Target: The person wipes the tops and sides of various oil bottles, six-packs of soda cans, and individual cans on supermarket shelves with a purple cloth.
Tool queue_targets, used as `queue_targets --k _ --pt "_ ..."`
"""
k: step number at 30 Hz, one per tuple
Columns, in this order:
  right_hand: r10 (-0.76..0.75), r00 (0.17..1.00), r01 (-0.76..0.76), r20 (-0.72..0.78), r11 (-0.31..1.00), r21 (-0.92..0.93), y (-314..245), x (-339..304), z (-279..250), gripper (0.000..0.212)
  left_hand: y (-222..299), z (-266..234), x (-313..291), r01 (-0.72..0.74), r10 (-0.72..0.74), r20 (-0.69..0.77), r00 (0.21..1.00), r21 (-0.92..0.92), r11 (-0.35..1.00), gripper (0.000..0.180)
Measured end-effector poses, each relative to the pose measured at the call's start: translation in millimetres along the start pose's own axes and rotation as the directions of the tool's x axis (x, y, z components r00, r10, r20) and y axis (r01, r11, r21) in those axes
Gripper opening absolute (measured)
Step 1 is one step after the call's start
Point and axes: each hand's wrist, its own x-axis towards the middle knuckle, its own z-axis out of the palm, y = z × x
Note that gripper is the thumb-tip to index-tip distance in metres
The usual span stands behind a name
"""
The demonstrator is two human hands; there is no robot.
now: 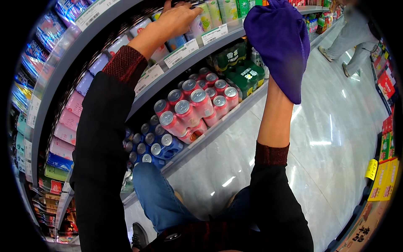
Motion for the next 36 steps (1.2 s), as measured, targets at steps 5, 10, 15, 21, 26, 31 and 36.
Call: queue_targets --k 5,10,15,21,26,31,36 --pt "-0.164 0.985 0.151 -0.049 0.967 -0.203 -9 -6 18 0.026 -4 5 2 -0.169 0.175 -0.241 0.954 0.046 0.985 0.034" --pt "-0.187 0.981 0.173 -0.055 0.966 -0.191 -13 -10 19 0.025 -11 2 4 -0.189 0.188 -0.088 0.978 0.003 0.982 0.035" --pt "-0.238 0.971 0.225 -0.039 0.952 -0.210 -4 -12 13 0.026 4 -55 -9 -0.092 0.105 0.124 0.987 -0.101 0.991 0.044" --pt "-0.358 0.915 0.272 0.184 0.214 -0.938 -8 -10 -4 0.022 36 -80 -27 -0.216 0.189 -0.212 0.959 -0.111 0.970 0.053" --pt "-0.209 0.977 0.099 -0.040 0.611 -0.786 21 -34 -26 0.027 73 -101 -44 -0.181 0.028 -0.323 0.946 -0.454 0.873 0.059" --pt "0.023 0.945 -0.238 -0.327 0.736 -0.634 51 -44 -16 0.064 79 -91 -44 -0.173 -0.256 -0.298 0.920 -0.893 0.417 0.060" --pt "0.084 0.891 -0.229 -0.445 0.931 -0.284 79 -61 31 0.059 126 -39 -43 -0.249 -0.604 -0.323 0.729 -0.947 0.205 0.077"
